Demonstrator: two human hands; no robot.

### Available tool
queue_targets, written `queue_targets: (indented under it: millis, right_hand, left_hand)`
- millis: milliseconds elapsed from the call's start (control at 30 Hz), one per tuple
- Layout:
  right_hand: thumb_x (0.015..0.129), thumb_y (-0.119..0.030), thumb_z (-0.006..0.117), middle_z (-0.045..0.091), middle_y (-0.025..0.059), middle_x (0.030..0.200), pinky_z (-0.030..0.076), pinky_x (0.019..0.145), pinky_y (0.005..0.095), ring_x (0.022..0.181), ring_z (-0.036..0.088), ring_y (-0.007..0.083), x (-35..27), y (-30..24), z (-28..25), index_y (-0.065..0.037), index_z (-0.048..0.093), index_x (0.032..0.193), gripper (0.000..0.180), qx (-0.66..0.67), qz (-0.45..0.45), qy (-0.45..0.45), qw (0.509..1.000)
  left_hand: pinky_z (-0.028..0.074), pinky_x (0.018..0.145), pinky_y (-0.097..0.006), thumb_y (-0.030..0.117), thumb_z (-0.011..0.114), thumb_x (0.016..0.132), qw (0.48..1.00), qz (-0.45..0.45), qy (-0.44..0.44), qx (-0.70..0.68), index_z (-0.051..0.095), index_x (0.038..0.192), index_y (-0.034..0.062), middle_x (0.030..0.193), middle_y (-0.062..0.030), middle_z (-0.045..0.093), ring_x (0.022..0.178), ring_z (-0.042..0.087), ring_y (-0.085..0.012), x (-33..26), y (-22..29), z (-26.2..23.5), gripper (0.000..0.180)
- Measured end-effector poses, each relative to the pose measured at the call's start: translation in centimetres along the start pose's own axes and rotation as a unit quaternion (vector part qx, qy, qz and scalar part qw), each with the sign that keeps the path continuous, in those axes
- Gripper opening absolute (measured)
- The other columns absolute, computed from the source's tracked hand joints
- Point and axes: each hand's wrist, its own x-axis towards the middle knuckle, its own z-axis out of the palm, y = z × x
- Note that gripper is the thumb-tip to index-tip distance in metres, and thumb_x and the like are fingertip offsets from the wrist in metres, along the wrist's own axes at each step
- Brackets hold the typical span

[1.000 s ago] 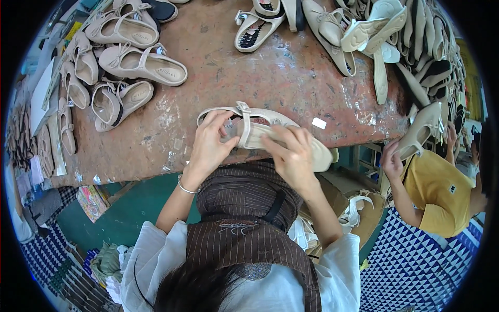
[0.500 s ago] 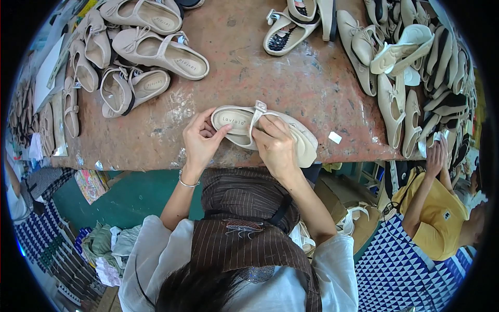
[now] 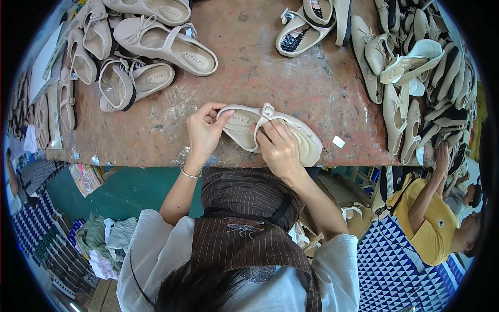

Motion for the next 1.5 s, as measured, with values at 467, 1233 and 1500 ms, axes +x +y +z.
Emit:
queue_targets:
  millis: [467, 1233, 1500]
  right_hand:
    - [0.078, -0.008, 0.063, 0.070, 0.0155, 0.110, 0.046, 0.104, 0.0398, 0.107, 0.066, 0.0272, 1.3, -1.5, -2.9, 0.003, 0.071, 0.107, 0.032, -0.042, 0.000, -0.122, 0.992]
    - [0.076, 0.002, 0.065, 0.066, 0.0212, 0.121, 0.023, 0.117, 0.0587, 0.127, 0.055, 0.0404, -2.8, -1.7, -4.7, 0.000, 0.052, 0.137, 0.062, -0.042, 0.175, -0.018, 0.984]
    - [0.081, -0.003, 0.058, 0.062, 0.0243, 0.121, 0.031, 0.115, 0.0534, 0.116, 0.061, 0.0343, 3.6, 1.9, -2.4, 0.008, 0.056, 0.127, 0.047, -0.120, 0.260, -0.185, 0.940]
  left_hand:
    - [0.035, 0.046, -0.033, 0.008, 0.069, 0.088, 0.987, 0.084, 0.019, 0.140, 0.067, 0.084, 0.0014, 0.053, -0.0079, 0.053, 0.045, 0.045, -0.0135, 0.4, 0.5, -0.1, 0.008]
    - [0.028, 0.113, -0.062, 0.025, 0.064, 0.085, 0.769, 0.377, -0.175, 0.486, 0.058, 0.131, -0.0036, 0.135, -0.0230, 0.053, 0.137, 0.041, -0.0388, -10.5, 0.2, 8.4, 0.055]
    - [0.031, 0.115, -0.054, 0.015, 0.054, 0.089, 0.794, 0.364, -0.177, 0.454, 0.053, 0.131, -0.0112, 0.143, -0.0270, 0.047, 0.142, 0.036, -0.0378, -10.5, 0.2, 8.3, 0.050]
